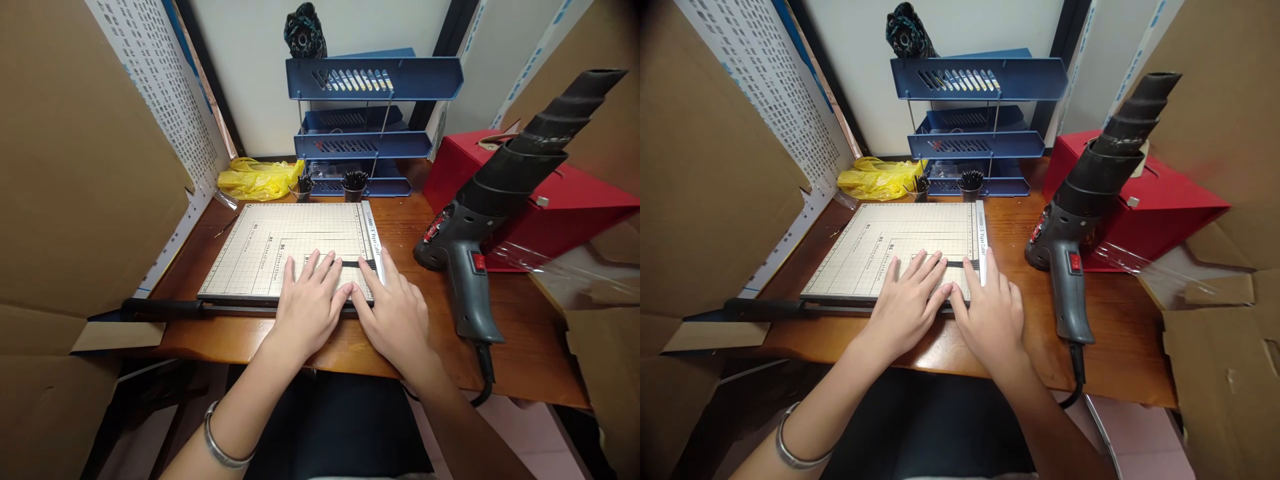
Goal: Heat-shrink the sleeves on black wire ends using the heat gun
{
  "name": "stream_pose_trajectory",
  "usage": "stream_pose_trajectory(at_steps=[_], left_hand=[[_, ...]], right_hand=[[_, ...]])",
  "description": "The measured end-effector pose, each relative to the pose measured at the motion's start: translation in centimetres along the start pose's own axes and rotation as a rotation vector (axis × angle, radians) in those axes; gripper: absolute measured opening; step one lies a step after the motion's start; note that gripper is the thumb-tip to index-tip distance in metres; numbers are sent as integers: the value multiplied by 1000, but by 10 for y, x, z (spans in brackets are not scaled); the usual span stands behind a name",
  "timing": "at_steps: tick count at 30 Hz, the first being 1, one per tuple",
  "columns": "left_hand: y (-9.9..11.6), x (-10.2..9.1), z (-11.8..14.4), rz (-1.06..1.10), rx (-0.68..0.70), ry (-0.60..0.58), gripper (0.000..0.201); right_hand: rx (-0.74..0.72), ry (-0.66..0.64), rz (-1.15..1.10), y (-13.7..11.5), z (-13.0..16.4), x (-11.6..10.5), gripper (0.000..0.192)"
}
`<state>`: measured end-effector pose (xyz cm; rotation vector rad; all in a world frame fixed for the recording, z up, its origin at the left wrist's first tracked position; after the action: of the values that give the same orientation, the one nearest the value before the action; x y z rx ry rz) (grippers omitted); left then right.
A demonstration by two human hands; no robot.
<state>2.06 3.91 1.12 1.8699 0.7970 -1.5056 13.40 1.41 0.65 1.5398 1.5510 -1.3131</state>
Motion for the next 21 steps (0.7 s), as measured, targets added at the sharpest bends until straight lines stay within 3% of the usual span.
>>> stream_pose_trajectory(at_steps=[14, 21], left_hand=[[1, 0, 2, 24, -53, 10, 60], [-4, -7, -3, 123, -49, 44, 44]], right_hand=[[-8, 4, 1, 0, 0, 0, 50], [-1, -3, 11, 0, 0, 1, 50]])
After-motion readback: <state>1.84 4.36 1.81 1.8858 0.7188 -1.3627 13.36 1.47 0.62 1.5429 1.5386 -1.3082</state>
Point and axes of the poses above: each hand's wrist, its own z-axis away from the middle knuckle, its own x-axis out of the palm, y = z × x, the point moved 10 cm from there along -z, towards the middle knuckle, and after that the axes turned 10 degrees about x, right-handed, at the moved point
